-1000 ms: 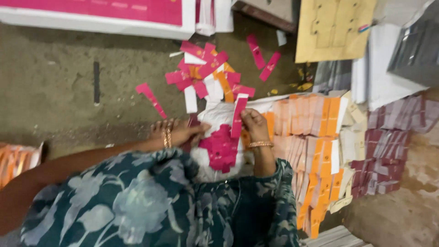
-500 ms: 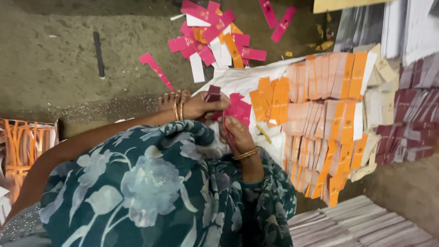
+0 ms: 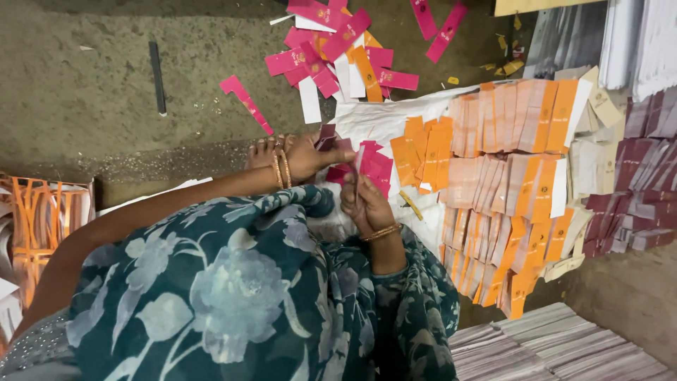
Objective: Sorting and preparing small paper/cardboard packaging inserts or tags.
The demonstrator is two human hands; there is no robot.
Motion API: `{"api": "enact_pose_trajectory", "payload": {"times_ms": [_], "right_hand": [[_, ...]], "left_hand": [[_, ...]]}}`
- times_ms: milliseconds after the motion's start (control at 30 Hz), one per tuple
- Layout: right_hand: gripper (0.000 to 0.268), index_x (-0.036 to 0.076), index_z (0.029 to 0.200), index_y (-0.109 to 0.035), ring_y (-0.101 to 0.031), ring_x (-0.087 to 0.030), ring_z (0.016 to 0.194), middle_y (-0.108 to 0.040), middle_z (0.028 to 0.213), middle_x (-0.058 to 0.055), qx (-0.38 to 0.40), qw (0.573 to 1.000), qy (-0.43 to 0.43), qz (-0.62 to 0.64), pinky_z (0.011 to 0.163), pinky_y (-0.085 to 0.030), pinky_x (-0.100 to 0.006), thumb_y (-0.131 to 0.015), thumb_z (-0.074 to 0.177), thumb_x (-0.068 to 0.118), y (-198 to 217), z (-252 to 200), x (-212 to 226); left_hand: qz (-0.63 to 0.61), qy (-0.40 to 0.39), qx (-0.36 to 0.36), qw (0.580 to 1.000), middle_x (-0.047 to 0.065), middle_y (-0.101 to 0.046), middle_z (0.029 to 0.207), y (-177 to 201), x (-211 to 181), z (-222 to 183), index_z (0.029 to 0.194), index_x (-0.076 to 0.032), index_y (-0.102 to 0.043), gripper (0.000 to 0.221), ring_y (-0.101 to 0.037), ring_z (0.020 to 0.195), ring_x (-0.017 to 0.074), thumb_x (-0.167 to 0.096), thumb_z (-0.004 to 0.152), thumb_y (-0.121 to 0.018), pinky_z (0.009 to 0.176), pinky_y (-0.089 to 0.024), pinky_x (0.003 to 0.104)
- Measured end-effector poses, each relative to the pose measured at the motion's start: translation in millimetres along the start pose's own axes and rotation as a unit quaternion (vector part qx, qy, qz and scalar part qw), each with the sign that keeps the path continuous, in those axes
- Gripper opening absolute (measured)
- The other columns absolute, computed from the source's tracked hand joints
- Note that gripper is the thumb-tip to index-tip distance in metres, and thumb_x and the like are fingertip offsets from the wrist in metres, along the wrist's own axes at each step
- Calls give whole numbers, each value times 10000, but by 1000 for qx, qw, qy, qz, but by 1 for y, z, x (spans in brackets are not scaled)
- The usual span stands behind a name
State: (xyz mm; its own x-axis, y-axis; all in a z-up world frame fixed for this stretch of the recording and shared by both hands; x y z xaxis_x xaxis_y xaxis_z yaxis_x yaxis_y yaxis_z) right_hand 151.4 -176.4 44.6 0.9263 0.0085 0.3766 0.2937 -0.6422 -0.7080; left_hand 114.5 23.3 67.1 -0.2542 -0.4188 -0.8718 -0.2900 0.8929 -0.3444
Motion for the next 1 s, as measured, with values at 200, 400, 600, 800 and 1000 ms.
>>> {"api": "enact_pose_trajectory", "payload": {"times_ms": [200,400,600,800,1000], "right_hand": [[295,45,1261,-635,-603,-122,688,-679,883,-68,-109,975,96,-169,629,-499,-255,-584,1053,248,24,2,16],[390,52,1190,-631,-679,-137,710,-727,886,-86,-144,968,65,-194,603,-551,-272,-517,1035,390,-29,-3,31],[272,57,1051,-643,-629,-114,642,-745,900,-79,-120,947,72,-288,581,-527,-259,-606,1046,326,8,3,16],[268,55,928,-692,-599,-100,614,-713,818,-51,-97,937,100,-320,540,-485,-255,-680,1072,280,-19,14,0],[256,113,1068,-744,-579,-65,526,-711,750,-16,-183,918,54,-349,483,-466,-228,-659,960,329,-31,23,3]], "left_hand": [[46,111,-109,987,-46,-590,684,20,23,7,875,-101,-710,356,-476,601,72,-447,864,-796,545,-382,280],[109,-40,-124,986,-62,-552,696,15,25,13,810,-88,-670,354,-446,657,41,-385,861,-857,569,-373,264],[62,-10,-136,989,-97,-606,716,20,45,18,825,-111,-676,287,-486,642,14,-336,847,-854,559,-413,226],[-83,67,-57,993,-61,-629,677,7,25,9,943,-106,-734,241,-471,533,38,-331,869,-780,462,-336,235],[-197,54,-9,979,-13,-680,861,19,60,18,1153,-11,-689,248,-584,689,47,-142,950,-632,589,-435,211]]}}
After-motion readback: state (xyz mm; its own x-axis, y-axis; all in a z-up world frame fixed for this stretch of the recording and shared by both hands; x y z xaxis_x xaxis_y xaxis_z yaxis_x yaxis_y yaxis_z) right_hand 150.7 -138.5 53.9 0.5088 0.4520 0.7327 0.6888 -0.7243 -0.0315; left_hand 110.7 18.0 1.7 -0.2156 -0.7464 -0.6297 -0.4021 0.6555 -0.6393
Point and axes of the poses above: each hand's wrist, its own z-axis towards the middle knuckle, its own y-axis out of the back of the hand, x = y × z, the point moved 6 cm from there along z, towards the middle knuckle
